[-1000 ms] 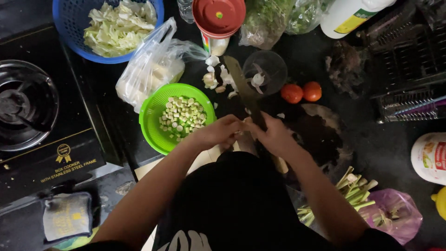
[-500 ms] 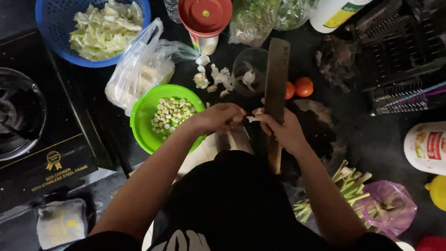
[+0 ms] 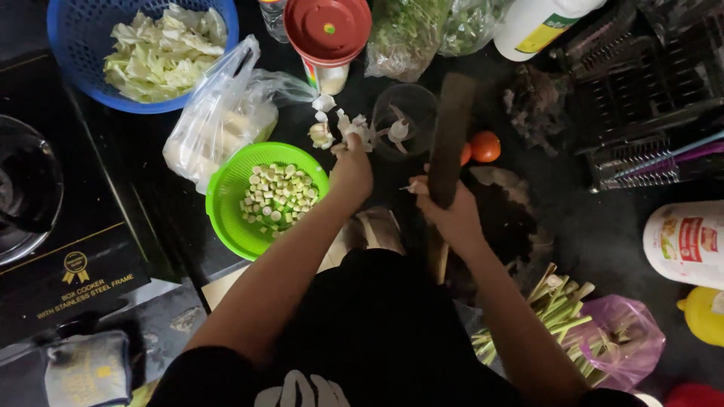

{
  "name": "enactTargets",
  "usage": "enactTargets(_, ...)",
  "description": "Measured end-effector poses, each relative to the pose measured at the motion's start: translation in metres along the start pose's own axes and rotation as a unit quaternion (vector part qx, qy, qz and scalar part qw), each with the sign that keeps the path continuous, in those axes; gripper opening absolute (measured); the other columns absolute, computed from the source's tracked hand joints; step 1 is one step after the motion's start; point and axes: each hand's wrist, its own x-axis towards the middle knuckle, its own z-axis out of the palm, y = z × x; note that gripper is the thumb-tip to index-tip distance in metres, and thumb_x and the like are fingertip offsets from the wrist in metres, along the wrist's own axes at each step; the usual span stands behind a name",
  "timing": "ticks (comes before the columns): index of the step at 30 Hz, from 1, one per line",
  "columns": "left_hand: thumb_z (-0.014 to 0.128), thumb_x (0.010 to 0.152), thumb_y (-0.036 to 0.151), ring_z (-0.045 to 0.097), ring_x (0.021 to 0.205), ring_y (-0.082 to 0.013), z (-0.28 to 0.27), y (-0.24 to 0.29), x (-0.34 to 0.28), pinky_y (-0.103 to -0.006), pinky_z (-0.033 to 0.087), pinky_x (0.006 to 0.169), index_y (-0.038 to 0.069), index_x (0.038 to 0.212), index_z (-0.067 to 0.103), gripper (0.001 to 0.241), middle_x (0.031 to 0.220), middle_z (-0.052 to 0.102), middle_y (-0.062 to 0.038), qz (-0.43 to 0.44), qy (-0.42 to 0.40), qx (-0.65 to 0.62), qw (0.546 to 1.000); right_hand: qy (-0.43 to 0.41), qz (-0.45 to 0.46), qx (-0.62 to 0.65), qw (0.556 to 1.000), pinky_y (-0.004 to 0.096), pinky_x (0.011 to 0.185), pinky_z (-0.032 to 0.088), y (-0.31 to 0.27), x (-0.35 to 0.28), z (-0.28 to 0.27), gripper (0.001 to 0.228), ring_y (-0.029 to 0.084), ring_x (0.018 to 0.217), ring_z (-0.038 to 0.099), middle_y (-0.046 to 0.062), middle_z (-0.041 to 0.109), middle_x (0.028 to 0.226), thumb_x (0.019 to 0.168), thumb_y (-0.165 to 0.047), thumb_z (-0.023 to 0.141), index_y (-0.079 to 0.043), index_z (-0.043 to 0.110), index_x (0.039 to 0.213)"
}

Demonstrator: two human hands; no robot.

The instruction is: Peeling and cutting garlic into small pieces for ingredient preparation.

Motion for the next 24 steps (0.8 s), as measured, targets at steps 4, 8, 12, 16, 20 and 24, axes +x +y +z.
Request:
enactTargets(4, 0.052, 0.102, 0.012, 0.072, 0.091, -0.0450, -0.038, 0.025, -0.015, -0.0517, 0.061, 0.071, 0.008, 0.133, 0.038, 0.034, 0.123, 0.056, -0.036, -0.026, -0.006, 0.077, 0.997, 0.008, 0.007, -0.058, 0.998, 0.032, 0.071, 0.055, 0.009, 0.014, 0.029, 0.035, 0.012, 0.083, 0.066, 0.007, 0.074, 0.106, 0.096, -0.016, 0.070, -0.002, 0.065, 0.127)
enactTargets(8, 0.057, 0.095, 0.009, 0.072, 0.091, -0.0419, -0.066, 0.026, -0.035, -0.0489, 0.061, 0.068, 0.006, 0.134, 0.042, 0.042, 0.132, 0.051, -0.032, 0.043, 0.027, 0.132, 0.990, 0.018, -0.193, -0.110, 0.975, 0.037, 0.085, 0.056, 0.041, 0.036, 0.057, 0.028, 0.025, 0.099, 0.072, 0.014, 0.075, 0.111, 0.101, -0.013, 0.068, -0.001, 0.066, 0.125)
enactTargets(12, 0.060, 0.090, 0.003, 0.068, 0.097, -0.0427, -0.134, 0.031, -0.085, -0.0492, 0.059, 0.076, 0.007, 0.133, 0.051, 0.044, 0.140, 0.050, -0.023, 0.087, 0.061, 0.056, 0.993, 0.061, -0.163, -0.174, 0.969, 0.039, 0.082, 0.056, 0.031, 0.052, 0.083, 0.033, 0.036, 0.101, 0.073, 0.022, 0.072, 0.110, 0.098, -0.014, 0.068, -0.002, 0.062, 0.128)
enactTargets(16, 0.071, 0.086, 0.003, 0.057, 0.121, -0.0454, -0.167, -0.005, -0.152, -0.0523, 0.049, 0.103, 0.003, 0.131, 0.055, 0.048, 0.132, 0.052, -0.021, 0.098, 0.173, -0.082, 0.977, 0.090, -0.106, -0.184, 0.973, 0.040, 0.080, 0.055, 0.020, 0.056, 0.104, 0.037, 0.039, 0.100, 0.071, 0.023, 0.070, 0.112, 0.097, -0.015, 0.067, -0.004, 0.061, 0.131)
enactTargets(20, 0.082, 0.078, 0.009, 0.041, 0.126, -0.0438, -0.132, -0.098, -0.190, -0.0522, 0.035, 0.108, -0.009, 0.133, 0.043, 0.069, 0.130, 0.043, -0.030, -0.037, 0.327, -0.080, 0.941, 0.162, -0.192, -0.186, 0.950, 0.045, 0.089, 0.052, 0.041, 0.070, 0.118, 0.039, 0.045, 0.109, 0.065, 0.024, 0.068, 0.120, 0.097, -0.013, 0.068, -0.001, 0.060, 0.133)
enactTargets(24, 0.074, 0.086, 0.022, 0.053, 0.108, -0.0368, -0.129, -0.135, -0.196, -0.0473, 0.047, 0.089, -0.009, 0.135, 0.043, 0.065, 0.128, 0.050, -0.027, -0.236, 0.197, -0.431, 0.849, 0.187, -0.190, -0.219, 0.939, 0.049, 0.093, 0.050, 0.055, 0.084, 0.129, 0.037, 0.047, 0.111, 0.061, 0.026, 0.066, 0.120, 0.095, -0.012, 0.068, 0.001, 0.061, 0.129)
